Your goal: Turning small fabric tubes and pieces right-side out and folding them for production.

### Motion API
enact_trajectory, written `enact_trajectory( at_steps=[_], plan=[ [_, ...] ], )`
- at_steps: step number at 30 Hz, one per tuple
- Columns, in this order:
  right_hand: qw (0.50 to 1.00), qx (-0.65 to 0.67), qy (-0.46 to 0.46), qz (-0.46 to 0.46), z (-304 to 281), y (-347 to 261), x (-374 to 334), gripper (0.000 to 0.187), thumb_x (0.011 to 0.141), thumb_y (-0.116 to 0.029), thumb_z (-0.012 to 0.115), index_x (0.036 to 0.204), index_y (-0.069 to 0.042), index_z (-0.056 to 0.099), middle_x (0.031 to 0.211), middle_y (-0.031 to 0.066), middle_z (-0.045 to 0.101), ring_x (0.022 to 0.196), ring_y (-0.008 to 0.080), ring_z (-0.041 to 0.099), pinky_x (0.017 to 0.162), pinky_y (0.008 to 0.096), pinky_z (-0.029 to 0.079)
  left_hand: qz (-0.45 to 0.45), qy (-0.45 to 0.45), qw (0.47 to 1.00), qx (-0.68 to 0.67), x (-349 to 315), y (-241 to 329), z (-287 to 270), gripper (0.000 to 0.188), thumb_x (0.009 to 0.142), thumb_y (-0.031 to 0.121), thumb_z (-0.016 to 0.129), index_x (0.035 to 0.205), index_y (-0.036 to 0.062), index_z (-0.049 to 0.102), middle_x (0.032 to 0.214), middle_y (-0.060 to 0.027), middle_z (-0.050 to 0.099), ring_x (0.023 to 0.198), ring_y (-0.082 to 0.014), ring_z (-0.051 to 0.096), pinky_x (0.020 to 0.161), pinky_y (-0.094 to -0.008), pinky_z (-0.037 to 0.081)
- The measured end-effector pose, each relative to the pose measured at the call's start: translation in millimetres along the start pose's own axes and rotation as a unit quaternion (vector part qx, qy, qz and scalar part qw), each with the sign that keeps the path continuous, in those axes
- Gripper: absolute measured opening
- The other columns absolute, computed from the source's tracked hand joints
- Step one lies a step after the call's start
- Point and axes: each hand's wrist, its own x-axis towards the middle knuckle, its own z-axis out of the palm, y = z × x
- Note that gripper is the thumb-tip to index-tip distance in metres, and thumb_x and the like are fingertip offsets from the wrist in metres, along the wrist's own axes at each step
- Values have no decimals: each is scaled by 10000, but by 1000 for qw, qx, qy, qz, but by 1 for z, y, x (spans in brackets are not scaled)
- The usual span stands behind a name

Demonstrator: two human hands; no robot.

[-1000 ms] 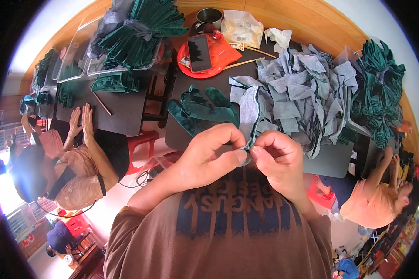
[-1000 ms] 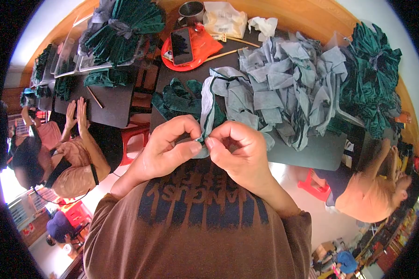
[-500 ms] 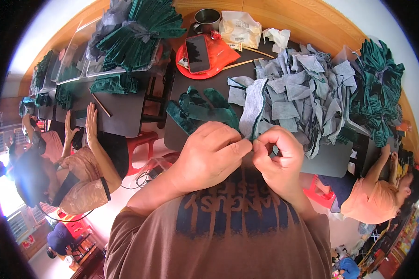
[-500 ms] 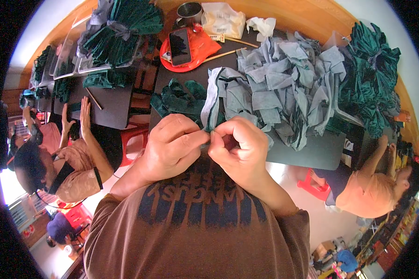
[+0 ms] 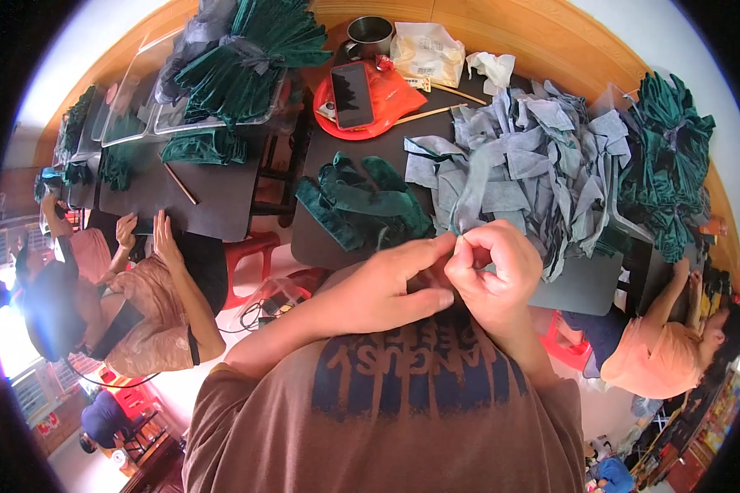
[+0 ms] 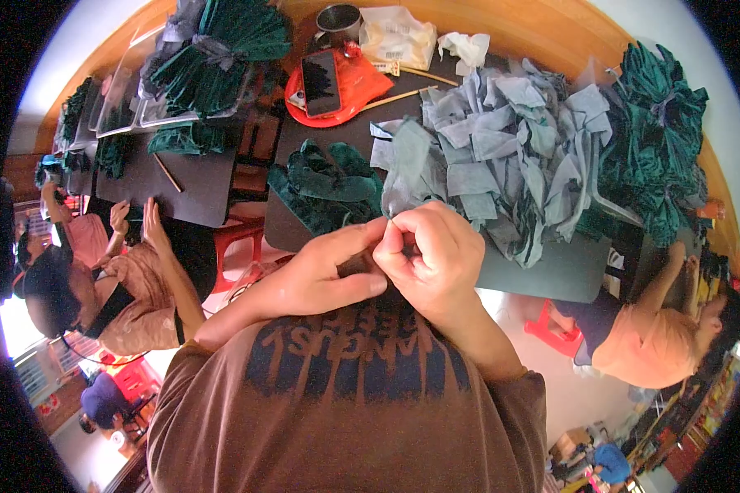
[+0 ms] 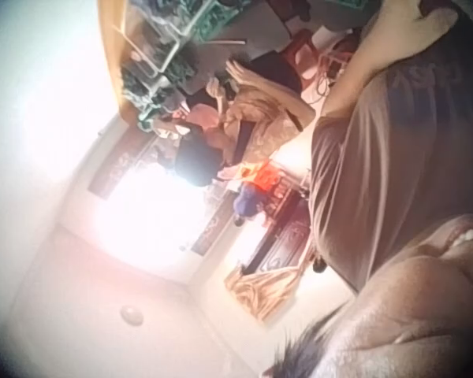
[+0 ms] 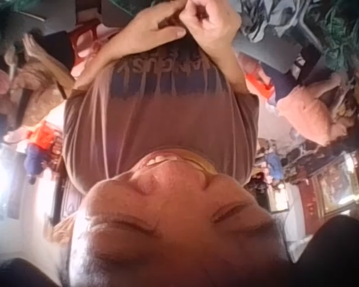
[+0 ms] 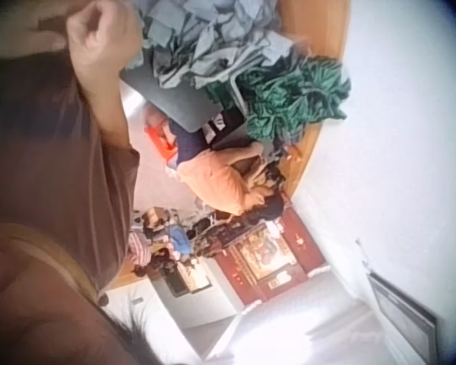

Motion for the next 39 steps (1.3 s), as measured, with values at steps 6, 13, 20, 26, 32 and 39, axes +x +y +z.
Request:
enact_trajectory(
  at_steps=[6,13,20,26,32,39],
  plan=[
    [999,30,3,29,1,0,0,177,641,30,664,721,-54,529,597,46,504,456,165,492,399,259,379,-119,-45,861,-493,0,-6,14,592,823,20,580,1347,30,305,931,-56,552,809,-154,557,732,-288,445],
    [998,60,-31,21,0,3,0,128,701,12,653,744,-25,539,651,62,514,519,152,504,467,264,400,135,158,956,205,17,-11,-3,128,729,75,636,796,41,533,720,-105,549,647,-310,545,582,-396,424],
    [888,329,-27,319,1,7,-7,224,861,-184,615,965,-3,533,823,6,551,744,84,503,691,223,416,-110,151,958,-219,8,-2,1,86,873,104,583,856,24,555,709,-15,544,611,-93,520,572,-231,421],
    [745,542,-98,376,5,-3,-3,321,895,-251,579,1096,-9,514,947,27,583,824,80,532,747,220,426,-99,116,934,-323,6,-5,4,105,900,94,543,954,9,570,728,42,485,663,-30,445,590,-186,382],
    [765,504,-67,397,10,-5,-2,218,921,-223,542,980,-18,586,842,-12,595,732,44,525,654,196,429,-65,80,947,-304,3,-3,12,278,895,72,533,1154,-12,478,733,20,472,677,-42,451,593,-206,395],
    [892,303,-167,291,11,-3,-10,257,932,-238,509,917,9,577,744,50,595,662,127,554,604,278,438,43,112,977,178,3,-14,-4,525,672,206,691,1103,-6,479,810,-123,581,762,-267,597,699,-357,458]
  ],
)
